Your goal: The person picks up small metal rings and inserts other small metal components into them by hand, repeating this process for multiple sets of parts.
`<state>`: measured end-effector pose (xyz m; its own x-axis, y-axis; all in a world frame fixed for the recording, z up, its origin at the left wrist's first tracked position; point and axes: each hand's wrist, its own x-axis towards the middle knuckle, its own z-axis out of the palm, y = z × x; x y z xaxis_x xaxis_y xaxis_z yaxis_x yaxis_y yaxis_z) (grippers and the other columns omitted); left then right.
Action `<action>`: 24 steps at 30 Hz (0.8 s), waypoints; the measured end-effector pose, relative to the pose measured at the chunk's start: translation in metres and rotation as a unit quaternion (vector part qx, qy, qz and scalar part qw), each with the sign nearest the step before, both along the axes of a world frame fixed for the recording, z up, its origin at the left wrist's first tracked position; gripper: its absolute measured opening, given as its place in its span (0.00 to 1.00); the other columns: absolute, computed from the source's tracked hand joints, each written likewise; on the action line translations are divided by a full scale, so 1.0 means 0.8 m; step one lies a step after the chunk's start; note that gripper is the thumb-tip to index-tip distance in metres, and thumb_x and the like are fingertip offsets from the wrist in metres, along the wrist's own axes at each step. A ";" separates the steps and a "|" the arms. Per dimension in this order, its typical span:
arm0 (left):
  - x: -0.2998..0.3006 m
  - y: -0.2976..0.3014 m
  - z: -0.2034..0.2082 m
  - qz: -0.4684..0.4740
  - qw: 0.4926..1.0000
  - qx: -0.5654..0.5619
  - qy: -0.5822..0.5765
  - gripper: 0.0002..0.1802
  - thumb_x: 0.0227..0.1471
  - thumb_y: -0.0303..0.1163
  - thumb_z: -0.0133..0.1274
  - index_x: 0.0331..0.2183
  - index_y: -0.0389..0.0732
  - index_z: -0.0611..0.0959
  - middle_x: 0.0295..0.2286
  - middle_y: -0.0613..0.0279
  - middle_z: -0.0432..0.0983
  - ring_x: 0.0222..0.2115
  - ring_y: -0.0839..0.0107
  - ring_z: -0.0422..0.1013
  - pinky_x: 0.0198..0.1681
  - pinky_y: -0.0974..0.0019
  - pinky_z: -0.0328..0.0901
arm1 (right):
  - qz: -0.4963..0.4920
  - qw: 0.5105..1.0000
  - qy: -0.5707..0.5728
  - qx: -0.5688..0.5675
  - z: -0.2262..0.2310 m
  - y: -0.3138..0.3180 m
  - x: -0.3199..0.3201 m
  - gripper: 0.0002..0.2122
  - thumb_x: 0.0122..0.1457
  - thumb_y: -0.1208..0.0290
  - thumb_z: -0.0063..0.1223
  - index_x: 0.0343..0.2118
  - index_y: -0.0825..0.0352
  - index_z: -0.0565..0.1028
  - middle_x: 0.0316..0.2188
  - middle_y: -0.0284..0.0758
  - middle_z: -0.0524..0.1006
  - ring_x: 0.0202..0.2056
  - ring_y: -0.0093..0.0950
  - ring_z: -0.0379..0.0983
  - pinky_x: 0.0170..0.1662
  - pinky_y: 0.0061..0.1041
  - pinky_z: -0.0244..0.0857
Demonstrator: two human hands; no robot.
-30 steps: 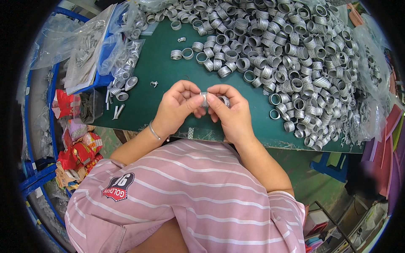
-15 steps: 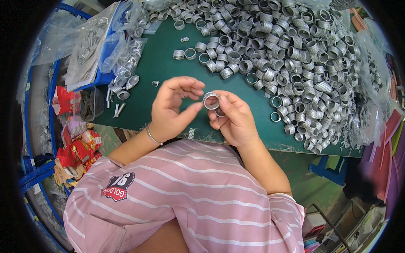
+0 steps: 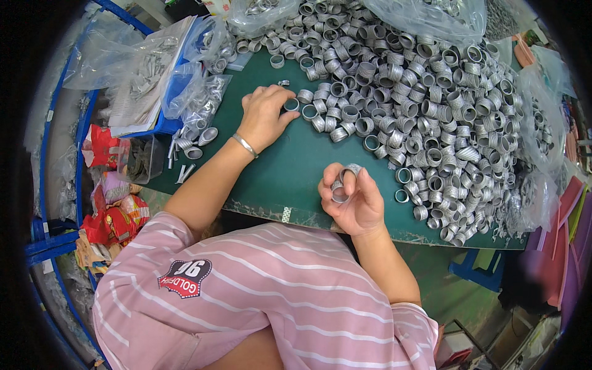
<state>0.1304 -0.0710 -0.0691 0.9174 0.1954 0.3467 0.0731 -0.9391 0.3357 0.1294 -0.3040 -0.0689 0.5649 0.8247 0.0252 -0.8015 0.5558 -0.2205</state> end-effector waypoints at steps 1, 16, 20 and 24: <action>-0.003 0.002 -0.001 -0.006 1.000 -0.009 -0.030 0.19 0.34 0.32 0.63 0.34 0.45 0.79 0.34 0.67 0.72 0.38 0.63 0.66 0.39 0.58 0.58 | 0.006 1.000 -0.008 -0.013 -0.001 0.000 0.002 0.18 0.61 0.59 0.36 0.19 0.65 0.67 0.30 0.43 0.68 0.31 0.32 0.66 0.21 0.20 0.63; -0.070 -0.062 0.013 -0.175 0.792 -0.580 -0.066 0.24 0.39 0.17 0.58 0.42 0.36 0.71 0.38 0.60 0.68 0.37 0.74 0.68 0.39 0.72 0.65 | -0.025 0.949 -0.111 -0.295 0.009 0.027 0.006 0.15 0.57 0.61 0.48 0.37 0.70 0.71 0.27 0.36 0.74 0.26 0.22 0.71 0.19 0.16 0.63; -0.073 -0.065 0.021 -0.182 0.839 -0.510 -0.054 0.27 0.40 0.16 0.57 0.44 0.37 0.69 0.37 0.59 0.69 0.37 0.74 0.67 0.40 0.72 0.64 | -0.048 0.934 -0.139 -0.327 0.019 0.032 0.000 0.15 0.52 0.69 0.56 0.40 0.71 0.72 0.27 0.31 0.73 0.26 0.17 0.68 0.22 0.14 0.61; -0.077 -0.067 0.023 -0.160 0.804 -0.573 -0.022 0.25 0.43 0.16 0.53 0.45 0.37 0.66 0.36 0.58 0.69 0.36 0.73 0.68 0.37 0.72 0.65 | -0.106 0.916 -0.195 -0.334 0.018 0.029 -0.004 0.17 0.47 0.78 0.60 0.42 0.70 0.72 0.31 0.30 0.72 0.27 0.15 0.67 0.25 0.12 0.61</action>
<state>0.0685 -0.1248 -0.0509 0.9759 0.1662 0.1414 -0.1466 0.0193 0.9890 0.1266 -0.2808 -0.0544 0.7701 0.6020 -0.2111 -0.4790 0.3272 -0.8145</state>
